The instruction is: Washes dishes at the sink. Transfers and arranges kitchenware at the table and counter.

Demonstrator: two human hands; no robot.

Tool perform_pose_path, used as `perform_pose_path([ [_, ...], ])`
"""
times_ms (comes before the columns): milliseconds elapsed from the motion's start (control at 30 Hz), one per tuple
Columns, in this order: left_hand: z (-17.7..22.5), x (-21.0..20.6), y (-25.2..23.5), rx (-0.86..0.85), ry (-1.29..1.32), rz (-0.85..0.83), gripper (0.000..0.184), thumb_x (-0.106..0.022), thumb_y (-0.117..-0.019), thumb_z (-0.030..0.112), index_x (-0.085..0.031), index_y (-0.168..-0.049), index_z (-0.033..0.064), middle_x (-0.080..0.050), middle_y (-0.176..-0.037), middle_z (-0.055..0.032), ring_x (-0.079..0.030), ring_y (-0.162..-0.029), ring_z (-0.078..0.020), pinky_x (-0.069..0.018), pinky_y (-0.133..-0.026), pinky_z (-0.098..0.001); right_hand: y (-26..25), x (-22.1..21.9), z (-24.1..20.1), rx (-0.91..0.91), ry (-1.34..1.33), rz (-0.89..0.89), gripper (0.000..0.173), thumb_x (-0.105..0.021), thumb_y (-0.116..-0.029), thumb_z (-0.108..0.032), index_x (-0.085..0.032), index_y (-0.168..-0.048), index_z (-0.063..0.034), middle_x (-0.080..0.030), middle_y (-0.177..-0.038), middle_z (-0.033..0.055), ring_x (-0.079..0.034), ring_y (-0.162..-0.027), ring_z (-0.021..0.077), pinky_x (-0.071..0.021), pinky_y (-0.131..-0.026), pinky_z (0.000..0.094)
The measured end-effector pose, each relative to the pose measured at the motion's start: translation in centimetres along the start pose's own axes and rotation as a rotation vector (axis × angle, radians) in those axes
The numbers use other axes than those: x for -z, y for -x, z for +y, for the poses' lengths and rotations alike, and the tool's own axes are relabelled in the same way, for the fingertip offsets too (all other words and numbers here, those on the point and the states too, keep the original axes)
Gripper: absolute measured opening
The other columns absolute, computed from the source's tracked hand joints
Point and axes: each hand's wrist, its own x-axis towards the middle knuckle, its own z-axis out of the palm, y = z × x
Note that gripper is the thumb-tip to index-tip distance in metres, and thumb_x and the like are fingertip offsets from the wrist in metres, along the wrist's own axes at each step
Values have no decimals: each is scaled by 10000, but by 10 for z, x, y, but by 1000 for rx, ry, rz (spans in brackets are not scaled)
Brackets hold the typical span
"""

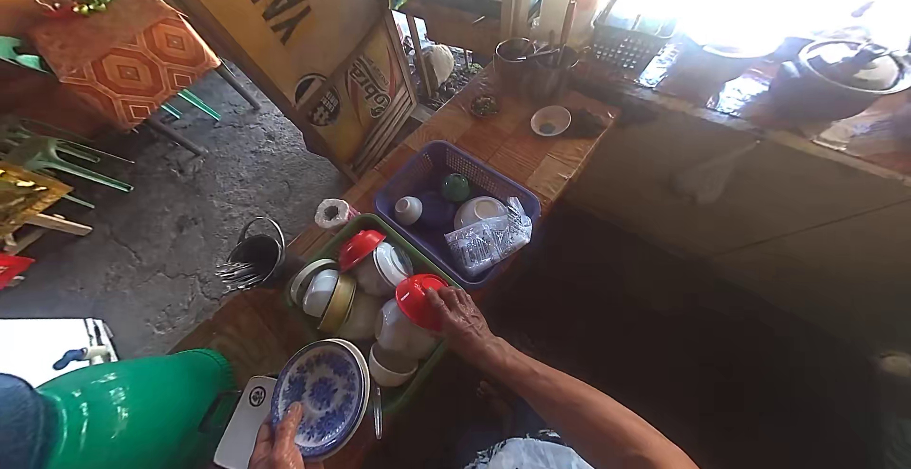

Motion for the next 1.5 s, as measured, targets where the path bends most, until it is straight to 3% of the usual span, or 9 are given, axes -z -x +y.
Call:
perform_pose_path([
  [300, -7, -1, -4, -8, 25, -64, 190, -525, -1011, 64, -546, -1193, 11, -663, -955, 36, -674, -878, -6, -595, -855, -242, -11, 14, -14, 15, -15, -45, 684, -812, -838, -448, -604, -1441, -201, -547, -1472, 219, -464, -1423, 405, -357, -1183, 583],
  [500, -7, -40, 22, 160, 16, -189, 326, -497, -1024, 74, -532, -1328, -40, -706, -1063, -103, -721, -913, -142, -633, -822, -355, 9, 41, -94, -295, -1095, -314, 620, -454, -1079, -438, -443, -1490, 25, -620, -1370, 156, -621, -1245, 171, -507, -1087, 378],
  [633, -19, -55, 32, 325, 182, -157, 300, -465, -1054, 80, -562, -1317, -26, -715, -1081, -134, -724, -953, -189, -627, -840, -386, 18, 43, -92, -612, -1431, -357, 650, -593, -1001, -484, -453, -1462, -48, -697, -1216, 151, -724, -1041, 273, -637, -837, 474],
  [767, -25, -59, 41, 371, 115, -94, 322, -492, -1063, 113, -551, -1349, -22, -696, -1129, -160, -711, -981, -198, -616, -854, -388, 17, 32, -97, -702, -1246, -254, 685, -726, -823, -142, -430, -1431, -33, -667, -1215, 133, -701, -1063, 202, -617, -894, 395],
  [900, -39, -70, 29, 133, -207, -111, 378, -596, -1026, 169, -577, -1355, -17, -680, -1199, -177, -684, -1058, -200, -575, -933, -395, 0, 26, -100, -658, -1256, -173, 734, -815, -805, -180, -448, -1419, -14, -672, -1225, 146, -698, -1086, 211, -607, -941, 392],
  [1067, -33, -122, -18, -240, -329, -305, 655, -632, -996, 275, -398, -1550, 19, -441, -1560, -207, -449, -1436, -278, -389, -1181, -444, -61, 43, -77, -646, -1096, -4, 679, -750, -764, -14, -502, -1396, 10, -683, -1190, 166, -708, -1034, 216, -617, -890, 412],
  [1200, -23, -160, -53, -255, -347, -453, 507, -383, -1113, 261, -419, -1522, -37, -492, -1519, -235, -506, -1395, -299, -402, -1165, -468, -119, 70, -50, -551, -479, 39, 656, -733, -860, -111, -486, -1465, -54, -687, -1257, 183, -684, -1141, 285, -559, -987, 500],
  [1300, -33, -179, -80, -297, -482, -456, 453, -419, -1102, 196, -475, -1474, -56, -495, -1499, -269, -476, -1413, -356, -351, -1198, -497, -147, 64, -45, -545, -86, -43, 665, -667, -909, -197, -451, -1537, -169, -704, -1253, 157, -700, -1107, 343, -562, -915, 590],
  [1500, -55, -196, -95, -504, -616, -510, 453, -401, -1083, 181, -537, -1381, -132, -486, -1468, -349, -430, -1423, -463, -283, -1218, -553, -164, 29, -65, -462, 24, -120, 627, -623, -959, -194, -441, -1558, -217, -627, -1372, 173, -698, -1069, 375, -572, -864, 590],
])
